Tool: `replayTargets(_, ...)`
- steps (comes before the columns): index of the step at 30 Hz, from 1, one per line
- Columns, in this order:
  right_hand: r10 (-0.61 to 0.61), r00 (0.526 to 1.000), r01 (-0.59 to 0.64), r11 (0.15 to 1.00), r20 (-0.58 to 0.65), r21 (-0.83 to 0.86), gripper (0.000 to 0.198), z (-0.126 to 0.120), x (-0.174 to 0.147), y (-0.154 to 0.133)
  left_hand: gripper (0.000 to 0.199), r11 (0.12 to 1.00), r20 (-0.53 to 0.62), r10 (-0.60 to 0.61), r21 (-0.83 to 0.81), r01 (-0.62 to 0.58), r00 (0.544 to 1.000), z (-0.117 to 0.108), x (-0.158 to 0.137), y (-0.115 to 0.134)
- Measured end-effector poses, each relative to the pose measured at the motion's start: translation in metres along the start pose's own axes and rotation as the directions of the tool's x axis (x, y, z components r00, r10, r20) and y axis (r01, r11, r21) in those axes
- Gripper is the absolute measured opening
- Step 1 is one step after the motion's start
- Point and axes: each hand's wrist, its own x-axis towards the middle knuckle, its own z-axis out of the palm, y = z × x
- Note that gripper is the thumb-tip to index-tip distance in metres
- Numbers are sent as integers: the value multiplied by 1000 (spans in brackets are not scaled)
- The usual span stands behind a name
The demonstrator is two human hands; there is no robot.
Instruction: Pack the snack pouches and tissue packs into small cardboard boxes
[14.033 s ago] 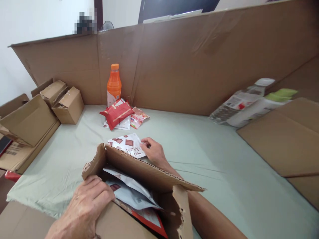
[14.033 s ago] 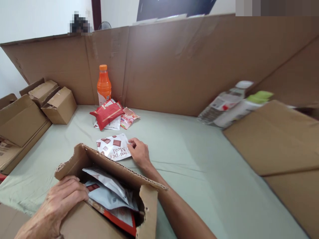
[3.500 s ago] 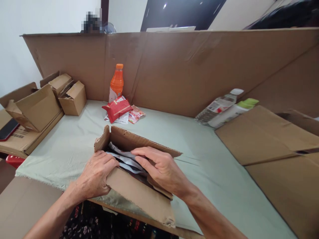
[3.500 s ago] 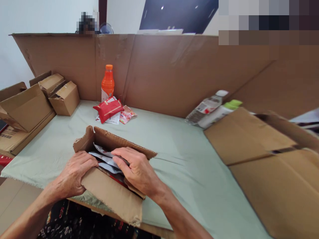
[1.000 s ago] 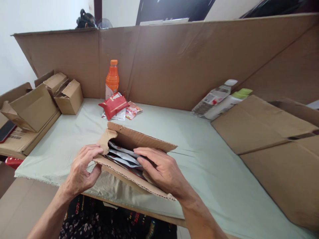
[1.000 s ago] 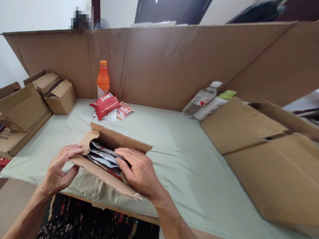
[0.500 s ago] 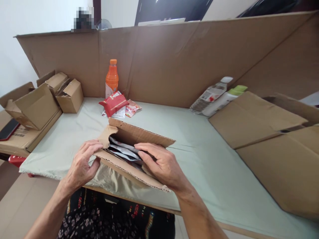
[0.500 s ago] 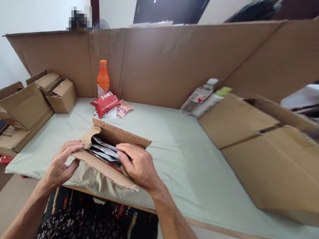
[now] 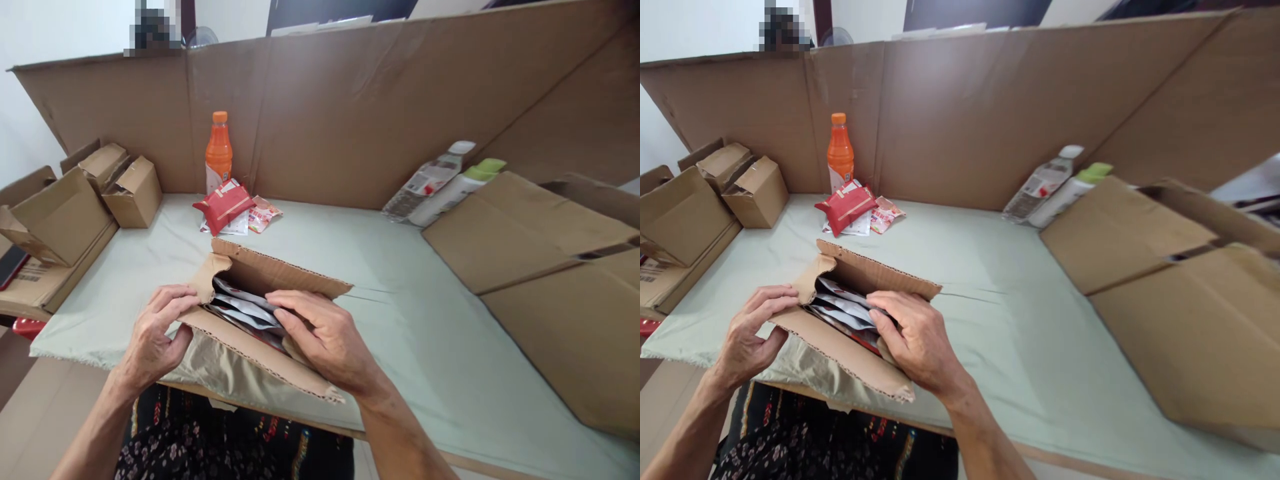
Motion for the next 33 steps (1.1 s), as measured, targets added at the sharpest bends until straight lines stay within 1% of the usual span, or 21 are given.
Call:
replayTargets(6, 9, 1000, -9, 1000, 21, -8, 23, -1, 0, -1, 46, 999, 38, 8, -52, -7, 999, -5, 5, 2)
replayTargets(13, -16, 1000, 17, 999, 24, -34, 22, -3, 2, -1, 39, 995, 74, 23, -97, -15, 997, -6, 9, 1)
replayTargets(16, -13, 999, 14, 999, 39, -41, 23, -4, 3, -1, 39, 996, 120, 33, -88, -22, 992, -10, 12, 2)
replayTargets(21, -20, 997, 27, 996, 79, -84, 24, -4, 4, -2, 37, 997, 223, 32, -82, -14, 974, -13, 17, 3)
replayTargets(26, -38, 988, 56, 992, 151, -116, 25, -6, 6, -2, 38, 997, 227, 35, -69, -20, 973, -9, 17, 1)
replayTargets(28, -37, 979, 58, 993, 198, -101, 24, -10, 9, -2, 39, 998, 222, 29, -60, -16, 975, -8, 15, 1)
replayTargets(33, -26, 961, 20, 999, 274, 27, 25, -23, 27, -9, 39, 999, 207, 23, -51, -12, 978, -7, 13, 3)
